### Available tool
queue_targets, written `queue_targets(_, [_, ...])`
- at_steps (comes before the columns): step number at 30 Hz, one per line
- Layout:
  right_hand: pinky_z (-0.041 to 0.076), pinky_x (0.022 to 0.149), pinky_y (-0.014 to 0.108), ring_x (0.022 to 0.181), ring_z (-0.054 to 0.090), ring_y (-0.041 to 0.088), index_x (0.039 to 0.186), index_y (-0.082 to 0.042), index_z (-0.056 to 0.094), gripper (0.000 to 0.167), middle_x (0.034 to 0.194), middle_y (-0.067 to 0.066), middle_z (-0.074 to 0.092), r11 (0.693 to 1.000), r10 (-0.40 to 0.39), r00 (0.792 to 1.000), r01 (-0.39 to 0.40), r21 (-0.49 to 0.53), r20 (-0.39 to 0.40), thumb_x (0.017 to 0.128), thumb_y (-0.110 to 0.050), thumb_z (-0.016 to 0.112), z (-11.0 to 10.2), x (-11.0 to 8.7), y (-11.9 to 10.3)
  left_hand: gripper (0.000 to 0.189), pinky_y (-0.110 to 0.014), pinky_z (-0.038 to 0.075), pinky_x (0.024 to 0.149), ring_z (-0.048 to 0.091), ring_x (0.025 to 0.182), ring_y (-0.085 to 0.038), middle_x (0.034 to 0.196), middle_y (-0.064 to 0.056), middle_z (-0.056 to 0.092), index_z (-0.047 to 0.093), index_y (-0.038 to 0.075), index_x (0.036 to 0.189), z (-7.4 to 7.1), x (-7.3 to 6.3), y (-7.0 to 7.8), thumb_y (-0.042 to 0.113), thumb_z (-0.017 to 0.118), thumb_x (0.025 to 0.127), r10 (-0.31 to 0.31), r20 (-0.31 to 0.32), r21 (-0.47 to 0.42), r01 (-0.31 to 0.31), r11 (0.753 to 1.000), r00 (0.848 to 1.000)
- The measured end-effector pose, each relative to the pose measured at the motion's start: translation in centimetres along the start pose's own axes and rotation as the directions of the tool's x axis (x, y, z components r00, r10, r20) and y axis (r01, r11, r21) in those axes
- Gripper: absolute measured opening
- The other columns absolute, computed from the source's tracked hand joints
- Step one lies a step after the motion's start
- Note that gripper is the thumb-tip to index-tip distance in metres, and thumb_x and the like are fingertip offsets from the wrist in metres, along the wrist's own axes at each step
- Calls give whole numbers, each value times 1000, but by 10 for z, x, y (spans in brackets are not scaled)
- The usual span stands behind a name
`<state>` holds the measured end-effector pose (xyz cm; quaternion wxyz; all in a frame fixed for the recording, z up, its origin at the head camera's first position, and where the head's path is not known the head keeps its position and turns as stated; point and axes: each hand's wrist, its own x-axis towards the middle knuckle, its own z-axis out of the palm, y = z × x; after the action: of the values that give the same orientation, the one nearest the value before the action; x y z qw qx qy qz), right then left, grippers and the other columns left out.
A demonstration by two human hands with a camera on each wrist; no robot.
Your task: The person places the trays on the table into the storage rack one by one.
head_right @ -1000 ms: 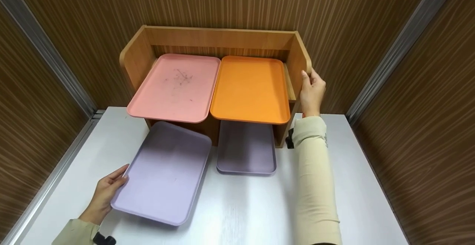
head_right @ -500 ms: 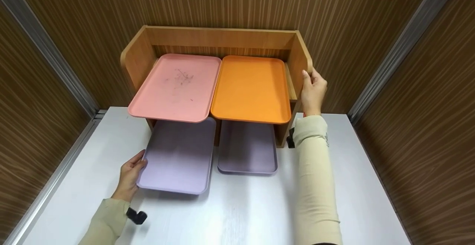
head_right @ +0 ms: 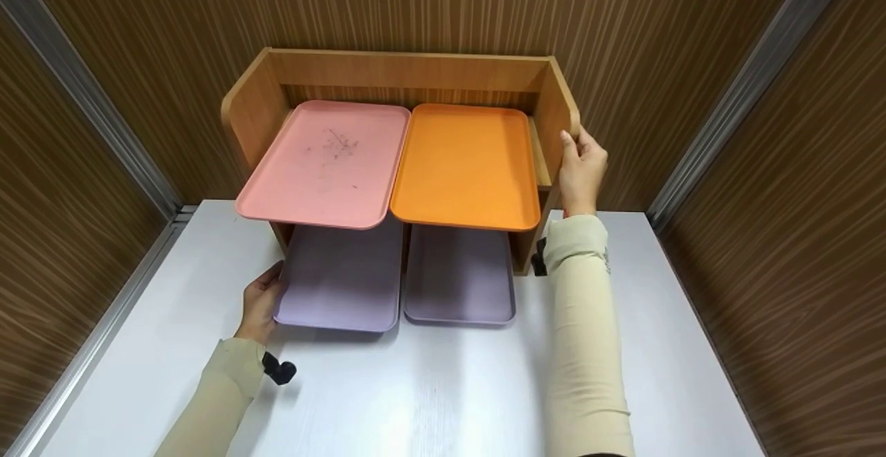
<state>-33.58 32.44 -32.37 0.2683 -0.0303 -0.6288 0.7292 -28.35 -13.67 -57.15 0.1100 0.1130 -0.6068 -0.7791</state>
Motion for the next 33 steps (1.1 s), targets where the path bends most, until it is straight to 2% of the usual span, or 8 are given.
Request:
queue_targets(2, [42, 96, 31, 103, 58, 23, 123, 9, 57, 33, 113, 17, 66, 1000, -8, 1000, 8, 21, -6, 92, -3, 57, 0, 2, 1, 45, -38, 34, 105, 44, 125, -32, 133, -28, 48, 47, -14, 129, 2, 2, 0, -5, 49, 85, 33, -6, -23, -33, 999, 999])
queue_targets(5, [42, 95, 30, 101, 58, 23, 122, 9, 58, 32, 111, 16, 66, 1000, -11, 1000, 11, 26, -15, 92, -2, 57, -2, 7, 5, 46, -38, 34, 105, 44, 126, -32, 133, -28, 49, 47, -13, 130, 3, 5, 0, -3, 50, 85, 45, -7, -31, -46, 998, 999])
queue_targets(10, [40, 99, 31, 106, 57, 21, 124, 4, 59, 33, 117, 15, 64, 1000, 8, 1000, -9, -24, -18, 93, -8, 57, -5, 12, 12, 47, -44, 29, 108, 39, 129, -36, 136, -29, 44, 43, -13, 132, 6, 12, 6, -7, 46, 85, -16, -6, 12, 17, 1000, 1000])
queue_targets(17, [43, 96, 33, 100, 59, 24, 121, 9, 58, 32, 111, 17, 66, 1000, -2, 1000, 2, 6, -21, 92, -3, 58, -3, 6, 6, 45, -45, 27, 108, 37, 131, -35, 138, -28, 42, 43, -11, 133, 9, 11, 22, -9, 45, 88, -66, 23, 27, 65, 998, 998])
queue_targets(19, [42, 98, 35, 103, 58, 25, 123, 9, 57, 33, 116, 19, 64, 1000, 4, 1000, -5, -17, -14, 92, -5, 57, -2, 3, 3, 45, -45, 26, 108, 36, 131, -36, 138, -29, 41, 42, -12, 133, 9, 12, 21, -8, 44, 88, -67, 27, 37, 66, 997, 997])
queue_targets(23, [37, 103, 38, 112, 55, 27, 126, 5, 56, 36, 126, 22, 57, 998, 23, 1000, -23, -53, 6, 94, -9, 57, -3, 0, -1, 44, -44, 27, 108, 37, 130, -36, 138, -29, 42, 43, -11, 133, 8, 18, 9, -7, 45, 89, -57, 18, 67, 56, 996, 998])
queue_targets(27, [36, 104, 39, 111, 55, 27, 126, 6, 56, 35, 125, 22, 57, 999, 16, 1000, -15, -42, 10, 93, -8, 57, -2, -1, 0, 42, -44, 26, 109, 37, 130, -36, 138, -29, 42, 43, -11, 133, 6, 20, -1, -4, 46, 92, -53, 16, 76, 51, 996, 998])
queue_targets(33, [37, 103, 37, 111, 56, 24, 125, 6, 57, 35, 124, 21, 58, 999, 7, 1000, -6, -31, 13, 93, -7, 57, -4, 1, 1, 45, -44, 21, 111, 32, 133, -34, 144, -25, 37, 39, -8, 138, 6, 19, -1, 3, 47, 95, -110, 76, 35, 108, 994, 991])
